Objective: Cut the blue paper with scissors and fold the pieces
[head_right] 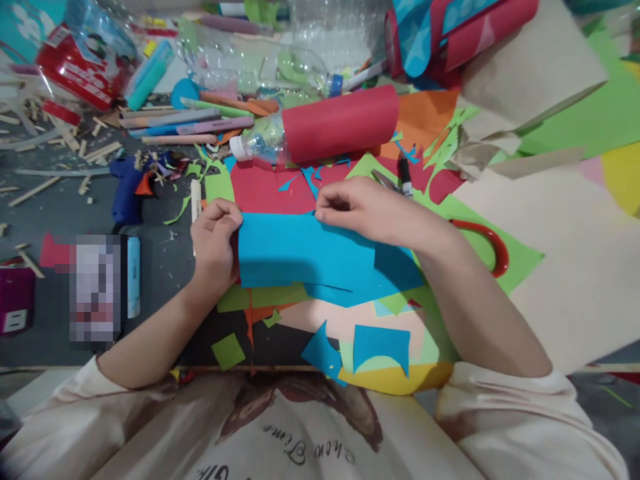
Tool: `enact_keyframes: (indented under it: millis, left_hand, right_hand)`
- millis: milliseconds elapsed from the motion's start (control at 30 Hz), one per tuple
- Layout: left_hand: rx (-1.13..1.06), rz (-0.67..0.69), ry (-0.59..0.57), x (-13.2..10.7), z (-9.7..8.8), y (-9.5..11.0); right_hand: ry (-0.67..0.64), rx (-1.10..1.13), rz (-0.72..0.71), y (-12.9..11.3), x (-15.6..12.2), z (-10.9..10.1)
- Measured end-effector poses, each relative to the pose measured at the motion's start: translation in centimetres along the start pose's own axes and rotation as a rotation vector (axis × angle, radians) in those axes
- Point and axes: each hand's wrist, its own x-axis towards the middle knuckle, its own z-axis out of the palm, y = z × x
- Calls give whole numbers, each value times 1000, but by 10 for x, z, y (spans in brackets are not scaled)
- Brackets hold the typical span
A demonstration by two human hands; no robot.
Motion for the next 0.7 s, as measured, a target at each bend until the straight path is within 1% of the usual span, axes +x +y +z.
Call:
enact_keyframes:
  millis: [100,200,267,333,467,567,633,700]
  left_hand:
    - [16,2,69,4,-2,-3]
    - [30,11,94,5,-2,-5]
    - [9,8,84,4,-2,-6]
    - [-35,-3,61,2,-1,-7]
    - [-97,-35,22,1,0,-6]
    - [-123,-105,-57,0,-1,-3]
    - [-90,-132,-148,-2,-1,0]
    - [25,-122,-240,-5,-1,4]
  right_hand:
    - [1,-36,-3,5,-6,-16]
    - [-9,-112,21,4,-12,-29]
    - [12,-160,53,1,-16,-34]
    - [59,-178,78,-3,-19,-37]
    - [129,-128,128,-7,-19,-38]
    - [134,-161,124,-3,-18,-39]
    - [77,-209,101,2,-17,-41]
    - [-1,-229,96,6,-17,-43]
